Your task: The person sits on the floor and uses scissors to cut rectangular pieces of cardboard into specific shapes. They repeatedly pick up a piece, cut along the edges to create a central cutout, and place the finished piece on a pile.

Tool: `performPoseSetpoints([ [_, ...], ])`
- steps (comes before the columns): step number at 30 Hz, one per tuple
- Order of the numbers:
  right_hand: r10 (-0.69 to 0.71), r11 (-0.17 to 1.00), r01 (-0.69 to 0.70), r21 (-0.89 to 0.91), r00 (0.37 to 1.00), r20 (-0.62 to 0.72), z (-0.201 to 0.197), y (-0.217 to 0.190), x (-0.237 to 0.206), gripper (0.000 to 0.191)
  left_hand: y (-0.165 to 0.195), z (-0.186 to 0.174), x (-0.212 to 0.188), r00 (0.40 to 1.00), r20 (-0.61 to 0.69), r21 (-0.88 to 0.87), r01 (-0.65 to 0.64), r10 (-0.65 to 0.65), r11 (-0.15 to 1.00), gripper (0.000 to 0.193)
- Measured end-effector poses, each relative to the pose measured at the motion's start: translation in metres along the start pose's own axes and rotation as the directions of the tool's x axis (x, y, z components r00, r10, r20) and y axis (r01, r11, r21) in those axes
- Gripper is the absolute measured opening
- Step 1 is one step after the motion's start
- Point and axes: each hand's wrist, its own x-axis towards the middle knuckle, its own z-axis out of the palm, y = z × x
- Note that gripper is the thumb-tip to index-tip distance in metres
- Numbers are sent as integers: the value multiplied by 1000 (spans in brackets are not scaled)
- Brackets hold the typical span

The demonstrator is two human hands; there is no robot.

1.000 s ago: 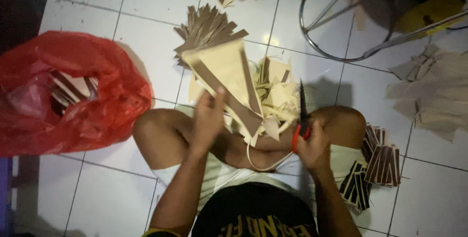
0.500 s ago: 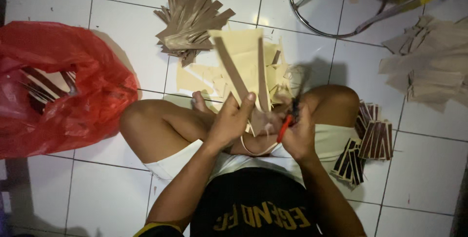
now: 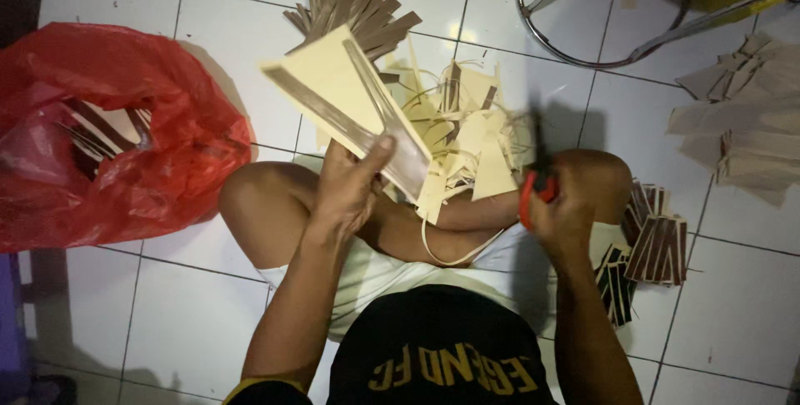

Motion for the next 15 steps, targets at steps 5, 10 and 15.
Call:
performPoseSetpoints([
  [5, 319, 866, -454, 211, 826, 465, 15, -47, -35, 26, 2, 25, 1, 981, 146, -82, -119, 130, 990, 46],
  [10, 72, 823, -410, 393, 762, 644, 17, -72, -54, 25, 8, 30, 0, 982, 174, 260, -117, 73, 959, 30],
  [15, 111, 731, -564, 385, 655, 748, 6, -76, -51, 27, 21, 38, -5, 984, 176, 439, -83, 5, 894, 29],
])
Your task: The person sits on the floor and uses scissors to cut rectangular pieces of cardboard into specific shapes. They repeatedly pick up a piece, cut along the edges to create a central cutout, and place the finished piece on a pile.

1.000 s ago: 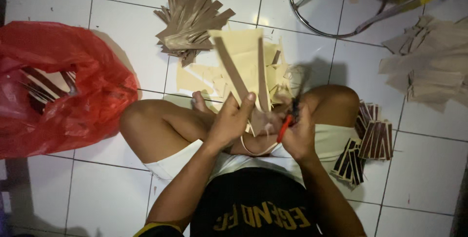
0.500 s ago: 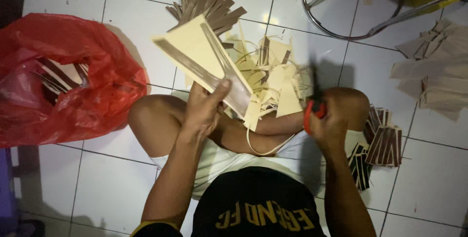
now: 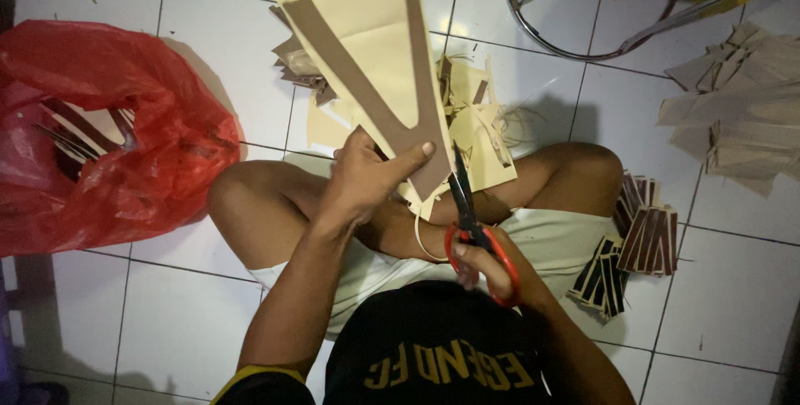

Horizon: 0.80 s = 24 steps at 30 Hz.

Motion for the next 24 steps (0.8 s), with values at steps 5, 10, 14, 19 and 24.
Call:
performPoseSetpoints([
  [5, 98, 995, -100, 21, 994, 53, -4, -1, 1, 34, 8, 4, -3, 992, -68, 248, 121, -107, 961, 29],
  [10, 32, 995, -41, 89, 994, 106, -6, 3, 1, 33, 2, 9, -1, 999, 49, 128, -10, 4, 992, 29],
  [14, 73, 975, -87, 206, 995, 75, -5, 10, 4, 24, -3, 5, -2, 997, 68, 336, -1, -23, 942, 27],
  [19, 18, 977, -36, 208, 996, 87, -7, 19, 2, 32, -10, 5, 0, 995, 91, 208, 28, -48, 978, 29],
  [24, 36, 980, -43, 193, 999, 38, 1, 20, -10, 37, -2, 5, 10, 998, 12, -295, 61, -60, 953, 36],
])
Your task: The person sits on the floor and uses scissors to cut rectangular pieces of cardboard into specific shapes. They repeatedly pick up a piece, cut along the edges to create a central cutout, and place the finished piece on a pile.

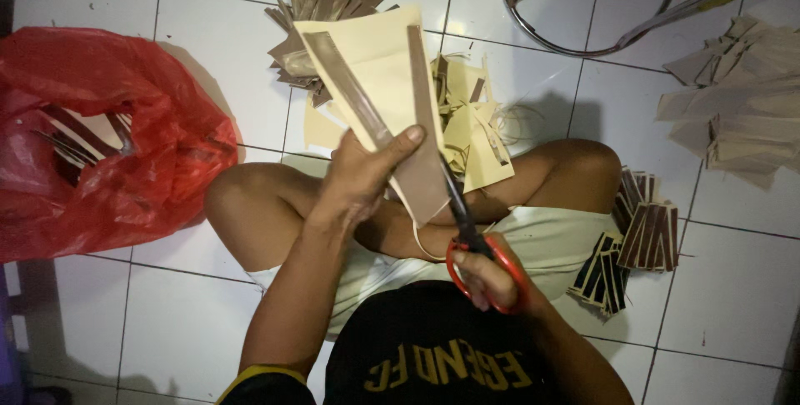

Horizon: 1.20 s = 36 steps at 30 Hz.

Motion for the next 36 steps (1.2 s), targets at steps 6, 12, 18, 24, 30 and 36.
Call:
performPoseSetpoints([
  [6, -43, 999, 43, -25, 999, 2, 5, -13, 8, 27, 19, 12, -12, 966, -244, 657, 230, -86, 718, 48],
  [12, -63, 994, 59, 87, 997, 46, 6, -25, 10, 28, 16, 14, -14, 996, -93, 727, 75, -11, 682, 49],
  [18, -43, 997, 46, 58, 998, -52, -1, -4, 8, 26, 2, 13, -13, 995, -98, 613, 36, 31, 789, 48],
  [24, -6, 991, -7, 132, 995, 99, -29, 31, 26, 50, -5, 18, -20, 1000, -20, 677, 24, -13, 736, 46],
  [30, -70, 991, 68, 114, 998, 7, -23, 30, 16, 45, -8, 19, -22, 996, -28, 654, 85, -88, 752, 54],
  [36, -161, 982, 161, 101, 987, -9, -13, -1, 20, 33, -17, 18, -28, 995, 90, 733, -44, -33, 679, 53],
])
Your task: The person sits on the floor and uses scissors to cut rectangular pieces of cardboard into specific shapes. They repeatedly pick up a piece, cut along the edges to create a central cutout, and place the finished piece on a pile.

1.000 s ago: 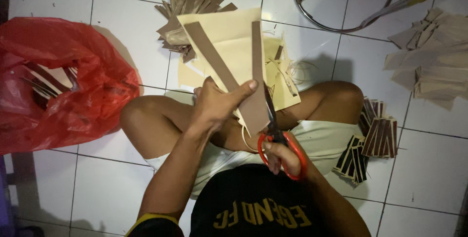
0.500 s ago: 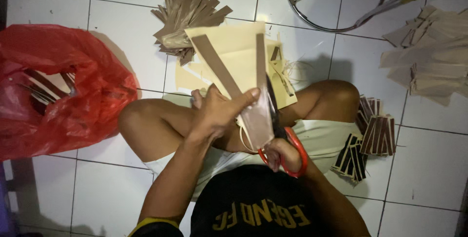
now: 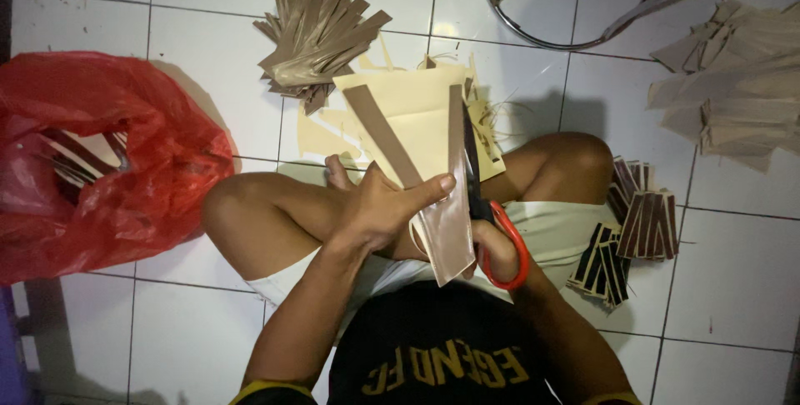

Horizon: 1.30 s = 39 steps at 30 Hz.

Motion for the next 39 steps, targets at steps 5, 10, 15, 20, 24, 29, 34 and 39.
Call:
performPoseSetpoints([
  [5, 78, 997, -77, 18, 996, -53, 3, -7, -4, 31, -11, 5, 2, 995, 100, -390, 18, 23, 921, 55],
  [10, 47, 996, -59, -62, 984, -171, 5, -9, 4, 34, -18, 11, -2, 988, 138, -432, -3, 70, 902, 48],
  [15, -5, 998, -6, -63, 984, -176, 10, -21, 1, 35, -26, 13, -2, 982, 189, -623, 122, -2, 772, 43],
  [20, 120, 992, -125, -5, 961, -250, 2, -19, 7, 27, -36, 12, -1, 985, 169, -546, 109, -19, 831, 37],
  [24, 35, 992, -57, -113, 982, -188, -11, -11, 4, 37, -30, 2, 3, 1000, -17, -557, -25, 19, 830, 29],
  [29, -13, 900, -53, -433, 989, -149, -2, -10, -12, 16, -5, -15, 2, 965, -261, -432, -81, -38, 898, 23],
  [34, -394, 488, 158, -858, 917, -56, 22, -18, -14, 14, 7, -18, -2, 951, -308, -419, -146, 11, 896, 23],
  [39, -238, 670, 127, -732, 970, -49, 20, -33, -15, 16, 2, -13, -3, 951, -308, -460, -177, 31, 870, 22],
])
